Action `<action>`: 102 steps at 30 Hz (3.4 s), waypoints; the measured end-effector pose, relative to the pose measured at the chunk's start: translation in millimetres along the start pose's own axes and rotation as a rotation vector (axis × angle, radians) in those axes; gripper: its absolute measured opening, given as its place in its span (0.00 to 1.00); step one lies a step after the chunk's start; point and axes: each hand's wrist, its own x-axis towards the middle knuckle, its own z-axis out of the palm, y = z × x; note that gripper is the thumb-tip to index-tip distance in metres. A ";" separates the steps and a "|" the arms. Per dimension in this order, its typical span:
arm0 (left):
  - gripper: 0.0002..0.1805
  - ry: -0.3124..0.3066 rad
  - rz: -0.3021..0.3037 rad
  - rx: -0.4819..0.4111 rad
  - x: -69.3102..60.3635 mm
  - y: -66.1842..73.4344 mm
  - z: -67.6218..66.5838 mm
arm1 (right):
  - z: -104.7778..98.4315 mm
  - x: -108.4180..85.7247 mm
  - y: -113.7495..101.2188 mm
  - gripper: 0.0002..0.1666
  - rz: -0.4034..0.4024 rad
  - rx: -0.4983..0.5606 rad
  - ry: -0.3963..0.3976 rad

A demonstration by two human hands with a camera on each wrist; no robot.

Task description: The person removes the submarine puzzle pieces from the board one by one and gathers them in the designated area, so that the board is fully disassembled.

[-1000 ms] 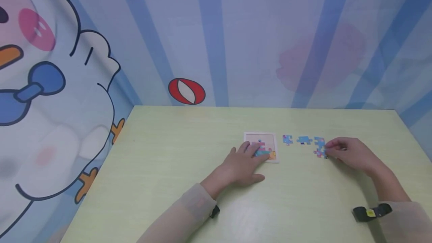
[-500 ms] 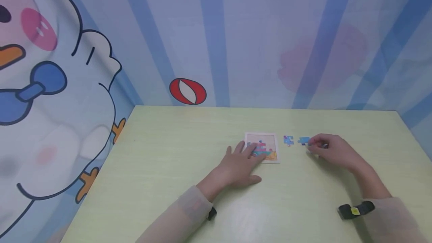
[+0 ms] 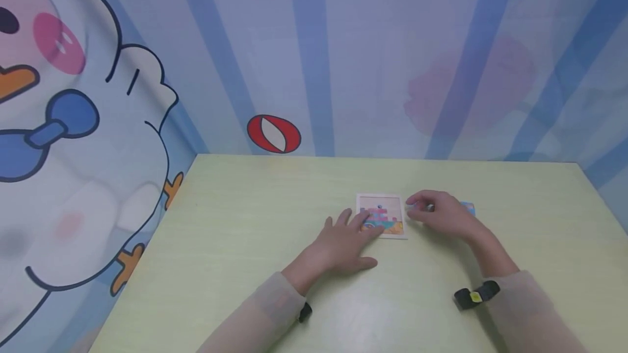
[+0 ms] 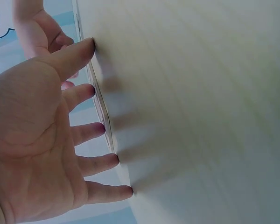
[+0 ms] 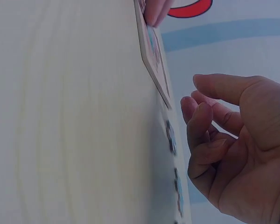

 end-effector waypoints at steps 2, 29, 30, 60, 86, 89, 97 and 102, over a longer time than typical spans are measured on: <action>0.40 -0.001 0.003 0.005 -0.4 -0.1 -0.5 | 5.3 5.3 -2.1 0.18 -0.010 -0.005 -0.015; 0.40 -0.014 0.005 0.036 -3.1 0.7 -3.4 | 34.5 35.8 -13.4 0.19 0.032 -0.058 -0.096; 0.40 -0.014 0.004 0.036 -3.0 0.6 -3.3 | 34.6 35.8 -13.6 0.19 0.031 -0.059 -0.095; 0.40 -0.016 0.009 0.021 -2.1 -1.0 -1.3 | 36.3 33.9 -14.7 0.19 0.039 -0.062 -0.067; 0.39 -0.022 0.010 0.029 -1.0 -0.3 -0.2 | 34.4 31.9 -16.3 0.16 0.026 -0.052 -0.060; 0.40 -0.023 0.010 0.028 -0.9 -0.1 0.3 | 33.8 31.2 -16.5 0.16 0.020 -0.041 -0.060; 0.40 -0.021 0.009 0.035 -0.9 0.6 0.3 | 33.7 32.3 -15.5 0.11 0.026 -0.031 -0.046; 0.40 -0.018 0.007 0.046 0.2 0.6 1.1 | 31.9 31.1 -12.4 0.12 0.020 -0.020 -0.032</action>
